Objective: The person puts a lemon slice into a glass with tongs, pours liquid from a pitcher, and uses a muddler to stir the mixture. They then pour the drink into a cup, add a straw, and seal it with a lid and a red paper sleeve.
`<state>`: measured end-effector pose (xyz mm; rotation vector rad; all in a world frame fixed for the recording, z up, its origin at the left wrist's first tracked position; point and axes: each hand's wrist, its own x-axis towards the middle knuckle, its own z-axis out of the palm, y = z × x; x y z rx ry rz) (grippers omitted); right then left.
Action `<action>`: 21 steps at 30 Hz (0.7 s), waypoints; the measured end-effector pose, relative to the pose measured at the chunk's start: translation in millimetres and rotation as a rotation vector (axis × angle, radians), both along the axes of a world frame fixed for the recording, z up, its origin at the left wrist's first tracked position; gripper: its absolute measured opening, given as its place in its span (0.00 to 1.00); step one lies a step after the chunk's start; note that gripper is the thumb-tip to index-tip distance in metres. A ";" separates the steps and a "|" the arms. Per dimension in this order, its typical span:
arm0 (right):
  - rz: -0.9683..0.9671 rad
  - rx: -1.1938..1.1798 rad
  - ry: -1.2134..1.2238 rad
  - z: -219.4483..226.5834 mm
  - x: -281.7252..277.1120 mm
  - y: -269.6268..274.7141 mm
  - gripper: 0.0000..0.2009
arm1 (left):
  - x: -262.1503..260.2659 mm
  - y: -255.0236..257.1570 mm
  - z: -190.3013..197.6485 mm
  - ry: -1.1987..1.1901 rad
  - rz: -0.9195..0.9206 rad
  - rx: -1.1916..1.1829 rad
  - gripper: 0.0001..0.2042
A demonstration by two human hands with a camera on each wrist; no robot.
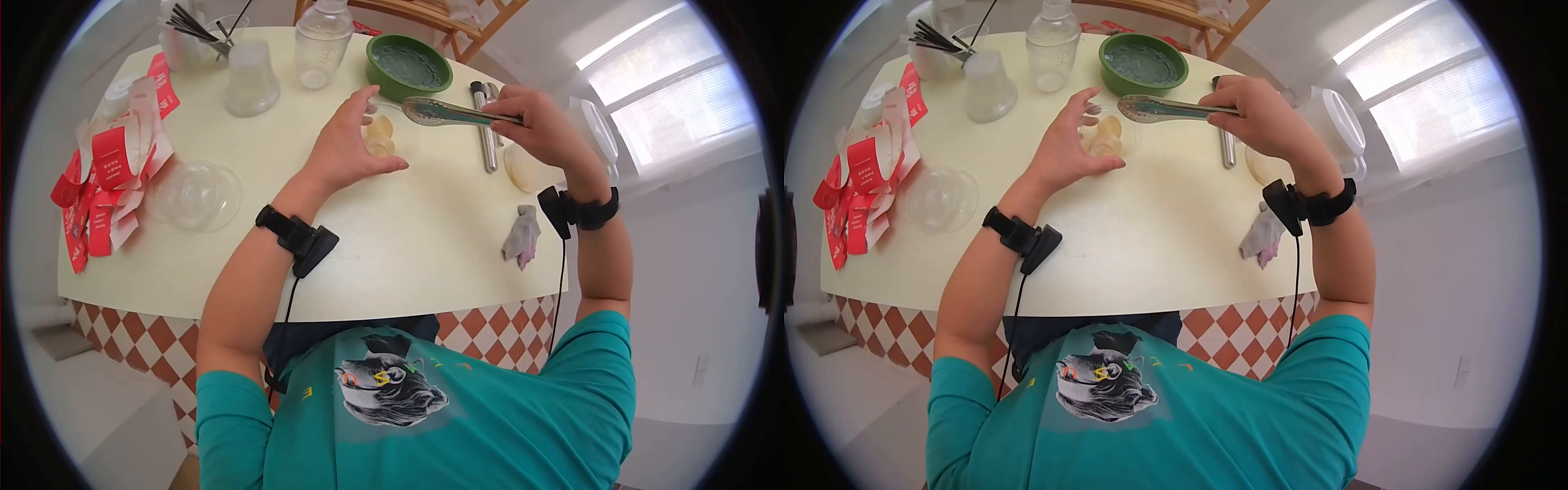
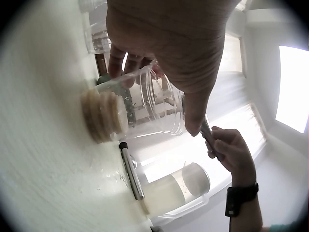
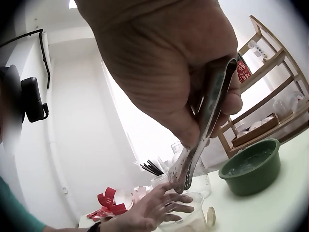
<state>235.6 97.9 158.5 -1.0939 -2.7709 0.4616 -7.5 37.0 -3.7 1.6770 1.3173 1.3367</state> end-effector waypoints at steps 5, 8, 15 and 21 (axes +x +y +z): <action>0.000 0.050 0.069 -18.4 7.7 27.2 0.11 | -1.4 0.0 -2.7 0.005 0.001 0.018 0.50; -0.034 0.098 0.181 -21.7 16.1 35.8 0.12 | -3.6 -5.2 2.9 0.064 0.007 0.019 0.48; -0.036 0.189 -0.205 -79.8 5.5 35.5 0.15 | -22.1 -19.9 19.5 0.168 0.098 -0.043 0.46; 0.062 0.167 -0.201 -100.6 -6.5 54.8 0.14 | -39.9 -22.8 18.3 0.183 0.128 -0.067 0.47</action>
